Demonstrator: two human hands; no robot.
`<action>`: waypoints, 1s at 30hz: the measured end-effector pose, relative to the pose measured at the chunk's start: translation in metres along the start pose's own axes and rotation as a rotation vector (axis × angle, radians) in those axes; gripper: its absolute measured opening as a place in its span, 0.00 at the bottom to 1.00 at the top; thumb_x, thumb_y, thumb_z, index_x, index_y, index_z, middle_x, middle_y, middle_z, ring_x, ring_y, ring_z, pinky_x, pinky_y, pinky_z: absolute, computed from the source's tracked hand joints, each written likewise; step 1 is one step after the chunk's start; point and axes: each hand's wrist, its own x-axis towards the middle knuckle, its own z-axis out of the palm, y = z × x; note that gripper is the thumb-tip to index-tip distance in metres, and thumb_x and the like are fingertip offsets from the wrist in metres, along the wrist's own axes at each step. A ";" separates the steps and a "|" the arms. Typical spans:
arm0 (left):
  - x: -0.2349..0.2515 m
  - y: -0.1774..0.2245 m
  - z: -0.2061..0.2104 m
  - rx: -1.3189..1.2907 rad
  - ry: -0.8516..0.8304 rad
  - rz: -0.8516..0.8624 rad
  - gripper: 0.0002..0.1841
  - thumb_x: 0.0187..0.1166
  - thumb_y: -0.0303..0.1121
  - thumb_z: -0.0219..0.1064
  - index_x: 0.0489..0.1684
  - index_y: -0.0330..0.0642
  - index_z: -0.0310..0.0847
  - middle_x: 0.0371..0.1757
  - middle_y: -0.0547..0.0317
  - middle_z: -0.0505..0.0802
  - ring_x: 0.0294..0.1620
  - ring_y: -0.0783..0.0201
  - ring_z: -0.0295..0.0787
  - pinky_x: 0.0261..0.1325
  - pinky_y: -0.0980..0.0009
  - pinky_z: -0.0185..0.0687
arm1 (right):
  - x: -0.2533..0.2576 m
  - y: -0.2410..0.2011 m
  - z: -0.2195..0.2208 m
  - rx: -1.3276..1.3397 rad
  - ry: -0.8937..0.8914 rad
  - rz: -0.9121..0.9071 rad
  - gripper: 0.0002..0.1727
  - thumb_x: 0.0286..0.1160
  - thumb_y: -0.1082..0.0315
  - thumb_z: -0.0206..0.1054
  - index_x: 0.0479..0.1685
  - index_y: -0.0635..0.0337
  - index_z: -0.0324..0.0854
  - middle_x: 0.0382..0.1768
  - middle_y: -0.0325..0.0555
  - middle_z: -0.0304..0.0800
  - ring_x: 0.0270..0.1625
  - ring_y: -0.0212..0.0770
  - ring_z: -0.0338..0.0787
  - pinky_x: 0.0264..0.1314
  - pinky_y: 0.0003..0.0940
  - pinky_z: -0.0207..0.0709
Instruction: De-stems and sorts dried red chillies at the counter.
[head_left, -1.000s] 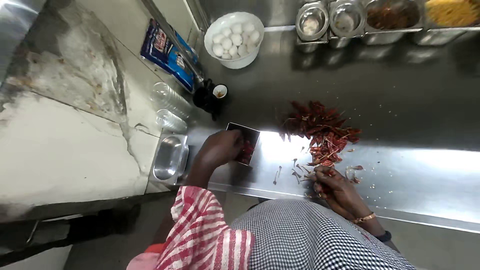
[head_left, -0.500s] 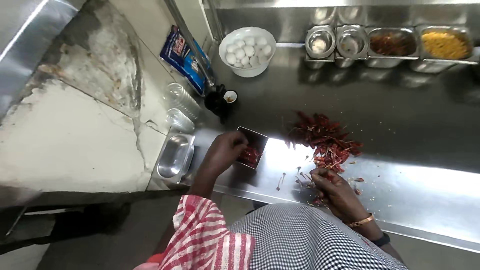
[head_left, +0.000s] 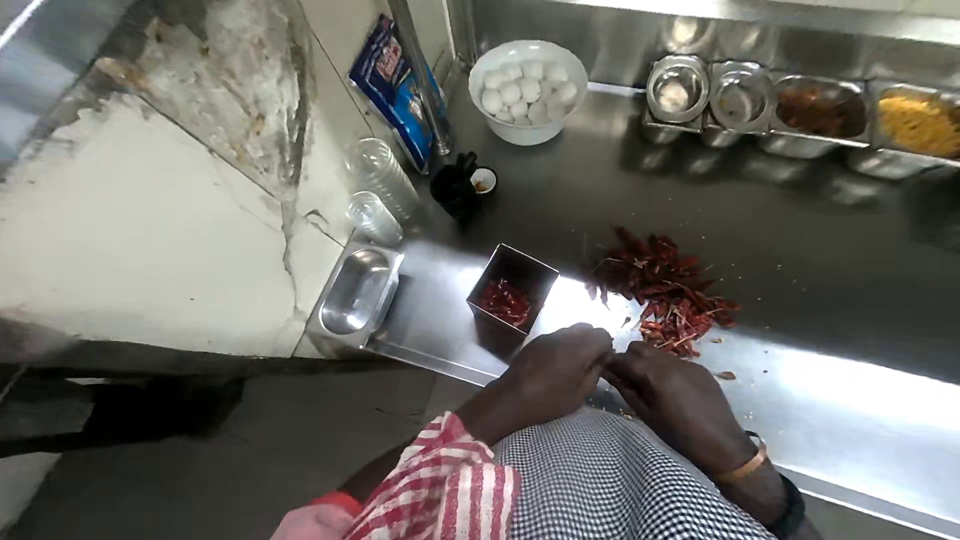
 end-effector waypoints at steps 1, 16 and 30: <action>0.003 0.001 0.000 0.073 -0.074 -0.035 0.08 0.85 0.34 0.64 0.49 0.42 0.86 0.44 0.55 0.89 0.47 0.59 0.89 0.51 0.60 0.88 | -0.001 0.000 0.002 -0.040 -0.007 -0.002 0.09 0.77 0.57 0.67 0.44 0.43 0.92 0.32 0.37 0.85 0.29 0.41 0.88 0.25 0.44 0.82; 0.005 -0.014 0.026 -1.436 -0.003 -0.354 0.07 0.90 0.32 0.58 0.43 0.39 0.77 0.30 0.57 0.84 0.27 0.68 0.82 0.34 0.75 0.82 | -0.010 -0.001 0.012 -0.131 0.417 -0.039 0.15 0.80 0.59 0.59 0.47 0.51 0.92 0.32 0.47 0.87 0.30 0.48 0.87 0.25 0.44 0.76; -0.011 -0.059 -0.075 0.160 0.156 -0.086 0.11 0.78 0.38 0.72 0.54 0.51 0.91 0.52 0.58 0.91 0.54 0.61 0.89 0.60 0.58 0.87 | -0.007 0.002 0.025 1.425 0.353 0.734 0.12 0.88 0.60 0.59 0.51 0.54 0.86 0.25 0.37 0.82 0.17 0.26 0.73 0.17 0.18 0.72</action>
